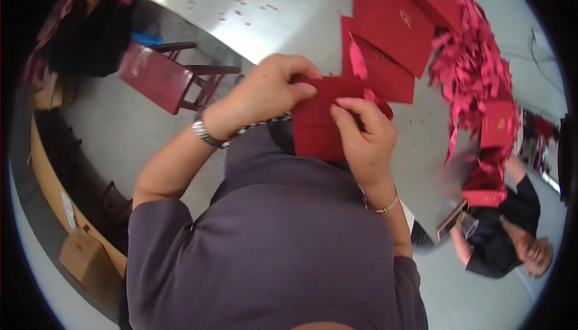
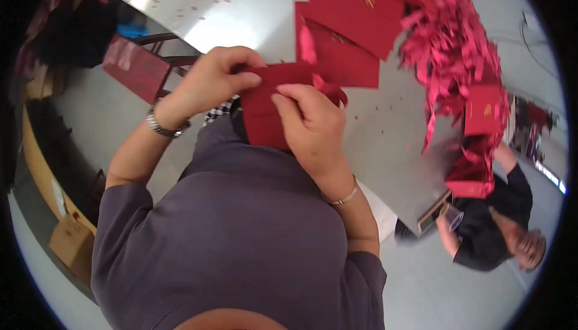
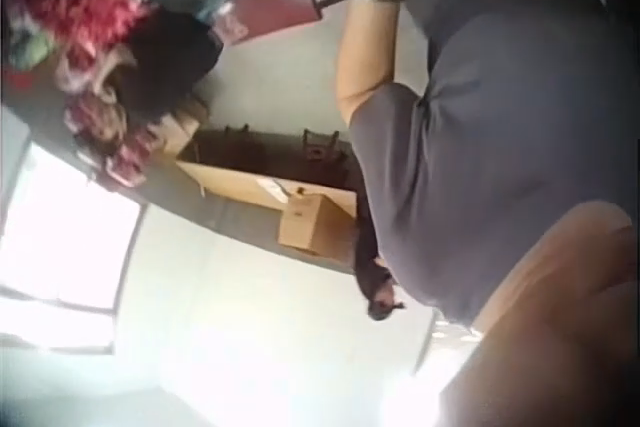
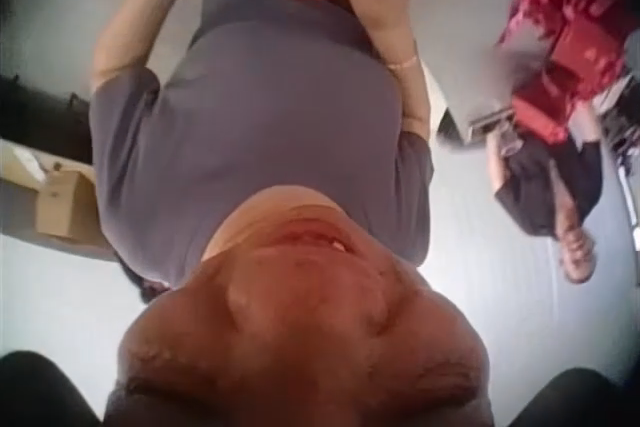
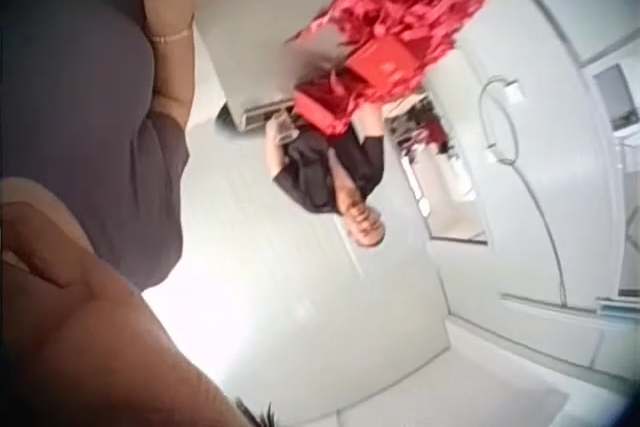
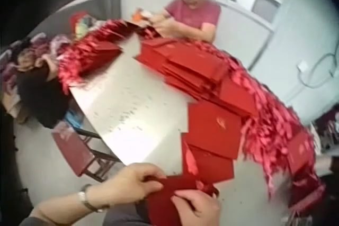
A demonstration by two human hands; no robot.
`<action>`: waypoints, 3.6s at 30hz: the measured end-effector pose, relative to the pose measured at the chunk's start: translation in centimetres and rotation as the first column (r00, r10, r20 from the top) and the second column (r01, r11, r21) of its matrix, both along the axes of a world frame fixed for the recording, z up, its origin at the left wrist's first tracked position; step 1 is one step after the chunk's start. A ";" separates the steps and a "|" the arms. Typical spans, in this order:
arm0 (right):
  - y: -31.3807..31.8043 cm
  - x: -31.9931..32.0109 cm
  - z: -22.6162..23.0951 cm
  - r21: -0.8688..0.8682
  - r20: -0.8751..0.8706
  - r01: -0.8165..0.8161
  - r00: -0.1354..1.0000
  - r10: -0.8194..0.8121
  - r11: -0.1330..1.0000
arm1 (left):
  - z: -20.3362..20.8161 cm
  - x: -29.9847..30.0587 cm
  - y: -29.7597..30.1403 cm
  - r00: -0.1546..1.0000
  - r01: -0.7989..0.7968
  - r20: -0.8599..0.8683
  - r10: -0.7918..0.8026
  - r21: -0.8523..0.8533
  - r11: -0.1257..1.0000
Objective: The person assembles gift bags by hand, threading ribbon handles through holes in red pouches and placing them on a table.
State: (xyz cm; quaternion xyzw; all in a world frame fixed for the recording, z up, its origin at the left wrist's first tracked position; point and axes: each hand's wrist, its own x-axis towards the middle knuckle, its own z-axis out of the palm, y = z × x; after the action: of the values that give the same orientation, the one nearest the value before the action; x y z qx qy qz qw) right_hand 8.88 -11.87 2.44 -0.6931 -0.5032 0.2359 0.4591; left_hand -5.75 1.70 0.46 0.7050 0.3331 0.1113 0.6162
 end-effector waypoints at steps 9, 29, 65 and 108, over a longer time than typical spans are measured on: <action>0.0 -0.5 -2.4 -0.016 0.102 0.062 0.993 -0.060 0.998 | 0.2 0.5 0.7 0.984 0.122 -0.116 -0.135 -0.120 0.985; 2.6 -1.7 -3.4 0.018 0.143 0.113 0.983 -0.114 0.993 | -1.1 0.2 -1.4 0.997 -0.076 0.014 0.076 0.349 0.934; 4.1 -0.9 -2.2 -0.138 0.140 -0.031 0.989 0.051 0.990 | -1.5 -0.4 -1.2 0.998 -0.063 0.041 0.050 0.424 0.903; 4.4 -1.9 -4.0 0.135 0.570 -0.096 0.822 0.002 0.986 | -1.2 -0.4 -0.3 0.997 -0.074 0.032 0.069 0.224 0.972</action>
State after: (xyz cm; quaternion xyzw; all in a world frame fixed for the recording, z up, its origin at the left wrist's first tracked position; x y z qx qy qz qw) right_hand 6.98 -7.44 -1.51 -0.6802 -0.6515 -0.0098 0.3358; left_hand -6.19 1.37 -0.70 0.7564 0.3363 0.1787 0.5319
